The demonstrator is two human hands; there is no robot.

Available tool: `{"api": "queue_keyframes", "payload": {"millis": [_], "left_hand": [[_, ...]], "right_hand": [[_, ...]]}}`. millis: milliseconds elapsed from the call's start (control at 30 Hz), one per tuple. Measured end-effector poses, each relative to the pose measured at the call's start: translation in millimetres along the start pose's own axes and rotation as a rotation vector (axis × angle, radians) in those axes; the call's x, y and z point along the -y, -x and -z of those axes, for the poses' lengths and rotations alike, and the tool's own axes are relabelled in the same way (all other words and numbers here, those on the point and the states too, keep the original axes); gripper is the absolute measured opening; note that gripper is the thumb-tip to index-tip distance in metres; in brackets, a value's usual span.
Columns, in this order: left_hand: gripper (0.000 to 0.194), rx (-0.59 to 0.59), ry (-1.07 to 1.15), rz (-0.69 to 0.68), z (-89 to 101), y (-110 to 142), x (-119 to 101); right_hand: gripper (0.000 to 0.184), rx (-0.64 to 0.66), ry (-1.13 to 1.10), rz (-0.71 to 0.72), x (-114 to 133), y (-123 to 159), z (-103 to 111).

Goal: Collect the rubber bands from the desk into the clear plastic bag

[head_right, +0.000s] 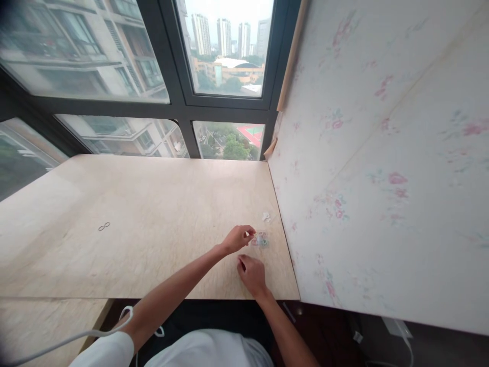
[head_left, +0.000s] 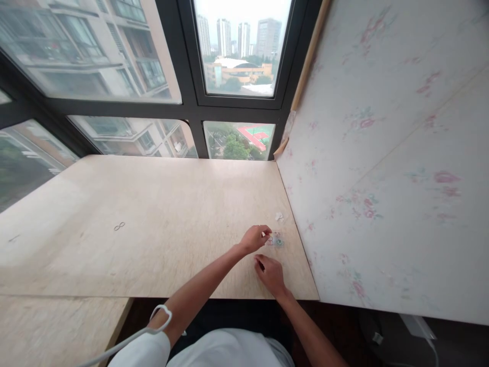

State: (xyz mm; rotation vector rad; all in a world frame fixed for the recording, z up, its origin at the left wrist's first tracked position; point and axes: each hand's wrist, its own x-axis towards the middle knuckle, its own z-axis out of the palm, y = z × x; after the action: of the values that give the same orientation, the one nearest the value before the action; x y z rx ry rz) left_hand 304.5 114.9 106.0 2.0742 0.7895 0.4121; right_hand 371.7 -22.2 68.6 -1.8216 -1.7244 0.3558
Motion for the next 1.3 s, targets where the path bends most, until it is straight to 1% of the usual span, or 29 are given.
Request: {"api": "queue_keyframes", "payload": {"millis": [133,267,333,433,533,700,800,900,1000,1067,1167,1300], "left_hand": [[0.022,0.001,-0.011,0.022,-9.2,-2,1],[0.025,-0.022,0.042,0.041,-11.6,1,2],[0.022,-0.059,0.078,0.055,-10.4,5,3],[0.019,-0.146,0.15,0.097,-7.8,16,5],[0.017,-0.248,0.207,0.161,-5.9,36,12],[0.018,-0.388,0.206,0.287,-1.7,86,35],[0.018,-0.477,0.17,0.29,6.8,117,53],[0.018,-0.566,0.1,0.26,20.7,145,68],[0.018,-0.656,0.076,0.267,34.8,166,79],[0.017,-0.694,0.085,0.272,41.1,176,83],[0.017,-0.679,0.11,0.248,43.8,184,88],[0.015,-0.642,0.099,0.243,41.2,185,93]], "right_hand": [[0.027,-0.002,0.0,0.002,0,-1,1],[0.028,-0.009,-0.024,0.002,-1,0,1],[0.028,-0.007,-0.031,-0.005,-2,0,0],[0.028,-0.003,-0.037,-0.014,-3,1,0],[0.028,0.003,-0.041,-0.02,-3,1,0],[0.031,0.002,-0.071,-0.049,-3,1,0],[0.035,0.019,-0.078,-0.079,-1,0,2],[0.04,0.053,-0.077,-0.069,8,-8,2],[0.043,0.1,-0.132,-0.021,30,-27,-9],[0.043,0.122,-0.193,0.033,53,-47,-23],[0.04,0.173,-0.234,0.161,97,-83,-56],[0.031,0.281,-0.213,0.313,165,-140,-112]]}}
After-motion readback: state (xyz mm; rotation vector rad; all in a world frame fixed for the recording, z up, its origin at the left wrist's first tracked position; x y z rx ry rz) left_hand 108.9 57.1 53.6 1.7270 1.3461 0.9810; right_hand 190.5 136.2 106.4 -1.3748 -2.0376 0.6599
